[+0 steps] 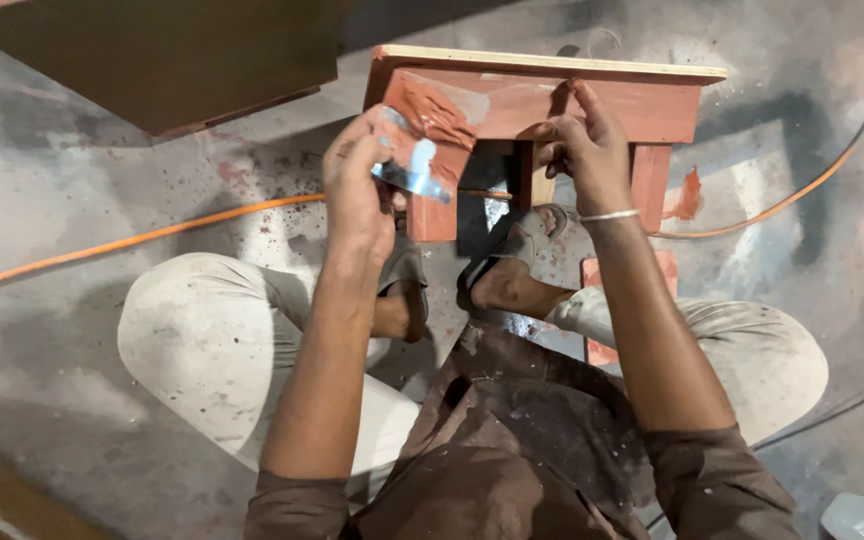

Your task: The person applies reddish-brown wood filler to a small wooden stool using a putty knife and their fingers. They smooth the filler on the legs and seat, then scrape excess filler back onto a board.

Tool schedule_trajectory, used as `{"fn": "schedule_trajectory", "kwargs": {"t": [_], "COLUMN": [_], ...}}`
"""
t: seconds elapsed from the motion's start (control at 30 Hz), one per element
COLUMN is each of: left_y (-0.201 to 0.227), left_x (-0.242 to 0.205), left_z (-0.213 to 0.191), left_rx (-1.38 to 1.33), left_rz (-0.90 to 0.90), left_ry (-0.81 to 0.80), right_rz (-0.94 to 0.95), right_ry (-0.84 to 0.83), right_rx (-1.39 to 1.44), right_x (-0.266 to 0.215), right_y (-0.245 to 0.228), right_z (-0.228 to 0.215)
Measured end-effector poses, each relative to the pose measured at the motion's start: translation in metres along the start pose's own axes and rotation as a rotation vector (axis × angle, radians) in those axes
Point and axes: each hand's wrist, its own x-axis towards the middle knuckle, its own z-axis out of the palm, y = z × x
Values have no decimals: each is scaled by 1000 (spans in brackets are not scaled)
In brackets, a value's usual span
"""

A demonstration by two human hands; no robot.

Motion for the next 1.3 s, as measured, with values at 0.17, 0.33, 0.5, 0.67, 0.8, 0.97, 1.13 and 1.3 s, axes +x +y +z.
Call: {"fn": "schedule_trajectory", "kwargs": {"t": [0.17,0.33,0.5,0.67,0.8,0.97,1.13,1.3], "left_y": [12,20,19,11,10,22,41,36], "left_x": [1,6,0,3,7,12,3,-9], "left_z": [-13,-13,-17,-18,-19,-24,-41,-35], "left_rx": [-115,-156,-95,-146,-145,-224,-156,26], "left_rz": [56,139,104,131,160,160,265,-166], "left_ry": [103,89,113,125,211,361,56,-346], "right_rz": [122,-111,111,-28,-29,-301,-447,-669], "right_ry": [88,-114,85,146,116,167,-127,-458], "right_rx": [-367,-399,-531,-312,-439,-440,-447,-499], "right_x": [22,26,17,27,40,45,5,-50], "right_y": [5,19,22,9,24,39,-4,-63], "right_z": [64,134,51,-22,50,200,199,94]}}
